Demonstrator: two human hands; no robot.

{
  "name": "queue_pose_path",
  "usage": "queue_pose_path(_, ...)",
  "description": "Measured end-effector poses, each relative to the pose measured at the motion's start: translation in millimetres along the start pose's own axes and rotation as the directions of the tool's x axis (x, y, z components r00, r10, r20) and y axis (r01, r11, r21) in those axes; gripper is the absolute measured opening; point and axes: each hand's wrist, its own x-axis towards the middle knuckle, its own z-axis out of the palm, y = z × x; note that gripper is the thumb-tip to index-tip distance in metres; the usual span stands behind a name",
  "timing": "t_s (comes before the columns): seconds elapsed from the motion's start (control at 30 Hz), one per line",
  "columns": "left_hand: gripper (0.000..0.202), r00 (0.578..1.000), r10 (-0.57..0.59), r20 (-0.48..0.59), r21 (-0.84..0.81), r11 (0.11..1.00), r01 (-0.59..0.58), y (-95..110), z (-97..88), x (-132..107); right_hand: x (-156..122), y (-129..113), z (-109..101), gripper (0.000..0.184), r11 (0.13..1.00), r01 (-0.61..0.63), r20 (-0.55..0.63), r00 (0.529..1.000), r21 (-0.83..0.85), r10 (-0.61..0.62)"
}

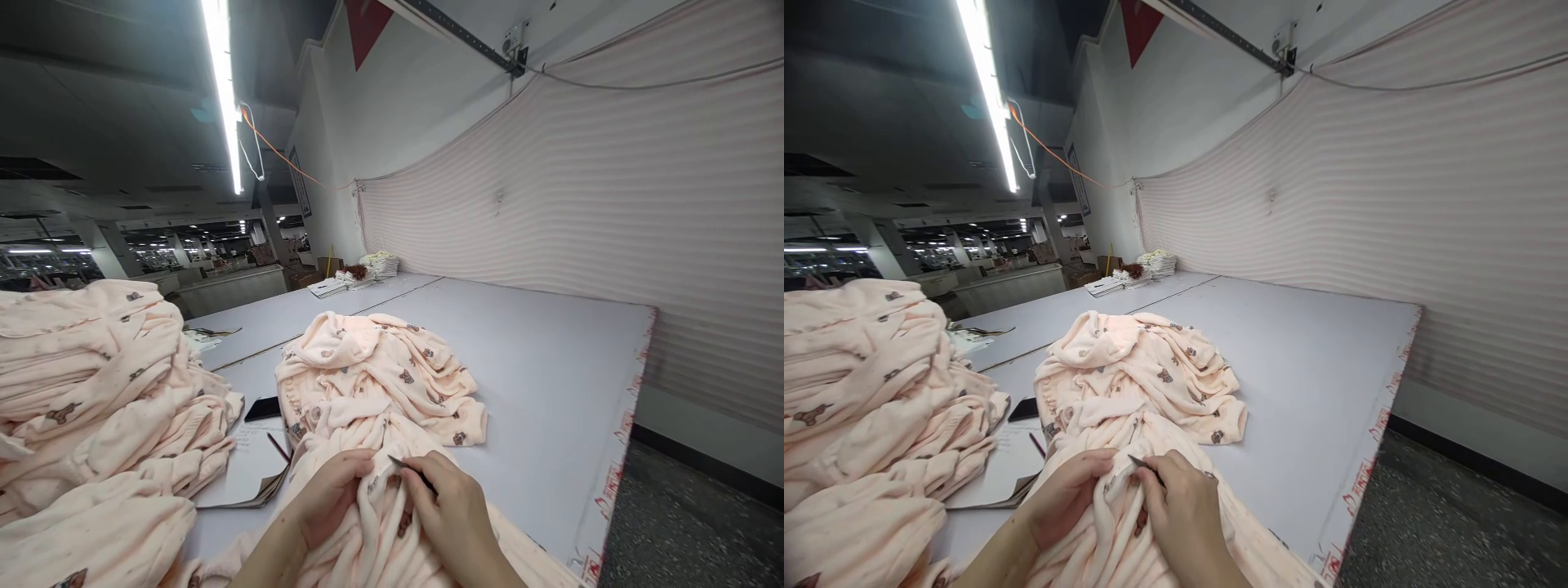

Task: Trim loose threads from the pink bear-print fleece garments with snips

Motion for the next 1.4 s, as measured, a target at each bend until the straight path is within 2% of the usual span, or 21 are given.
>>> queue_pose_path(0.17,0.008,0.999,-0.027,0.024,0.003,1.0,0.027,1.9,3.2,0.0,-3.1,-0.5,-0.7,0.018,0.999,-0.008,0.045,0.999,0.032,0.006)
queue_pose_path(0.37,0.008,0.999,-0.053,0.013,-0.017,0.998,0.053,2.4,4.6,1.8,-1.1,3.4,0.3,0.018,0.998,-0.034,-0.015,0.999,0.048,0.034)
queue_pose_path(0.47,0.009,0.999,-0.042,-0.019,-0.026,0.999,0.042,-0.6,0.9,4.1,-7.2,6.8,0.8,0.017,0.998,0.022,0.019,1.0,0.063,-0.024)
queue_pose_path(0.6,0.008,0.998,-0.044,-0.051,-0.021,0.999,0.043,-4.0,-4.0,7.2,-12.3,8.3,7.7,0.021,0.994,0.108,0.005,0.994,0.001,-0.108)
queue_pose_path(0.8,0.009,0.996,-0.053,-0.078,-0.003,0.999,0.053,-2.2,0.7,7.1,-8.8,8.6,10.0,0.018,0.996,0.073,-0.019,0.997,0.046,-0.072)
queue_pose_path(0.97,0.011,0.993,-0.059,-0.107,0.003,0.998,0.059,-2.5,4.4,8.7,-13.5,9.8,10.7,0.022,0.99,0.13,-0.016,0.991,-0.047,-0.131)
queue_pose_path(1.07,0.015,0.989,-0.063,-0.131,0.013,0.998,0.065,-4.0,7.9,9.1,-11.3,5.9,13.6,0.019,0.995,0.093,-0.019,0.996,0.019,-0.093)
queue_pose_path(1.2,0.016,0.985,-0.055,-0.165,0.043,0.997,0.063,-3.2,10.0,8.0,-7.6,4.4,8.8,0.017,0.968,0.009,-0.002,1.0,0.25,-0.009)
queue_pose_path(1.27,0.016,0.979,0.0,-0.204,0.066,0.998,0.014,1.3,6.8,7.5,-9.6,10.2,2.4,0.016,0.937,-0.039,-0.026,0.998,0.347,0.051)
queue_pose_path(1.33,0.021,0.962,0.102,-0.252,0.094,0.992,-0.081,7.2,2.0,7.3,-14.2,19.9,-4.3,0.017,0.914,-0.082,-0.077,0.99,0.398,0.122)
queue_pose_path(1.4,0.025,0.945,0.216,-0.244,0.197,0.966,-0.17,10.0,0.4,7.9,-19.3,30.8,-8.7,0.021,0.888,-0.132,-0.137,0.968,0.441,0.211)
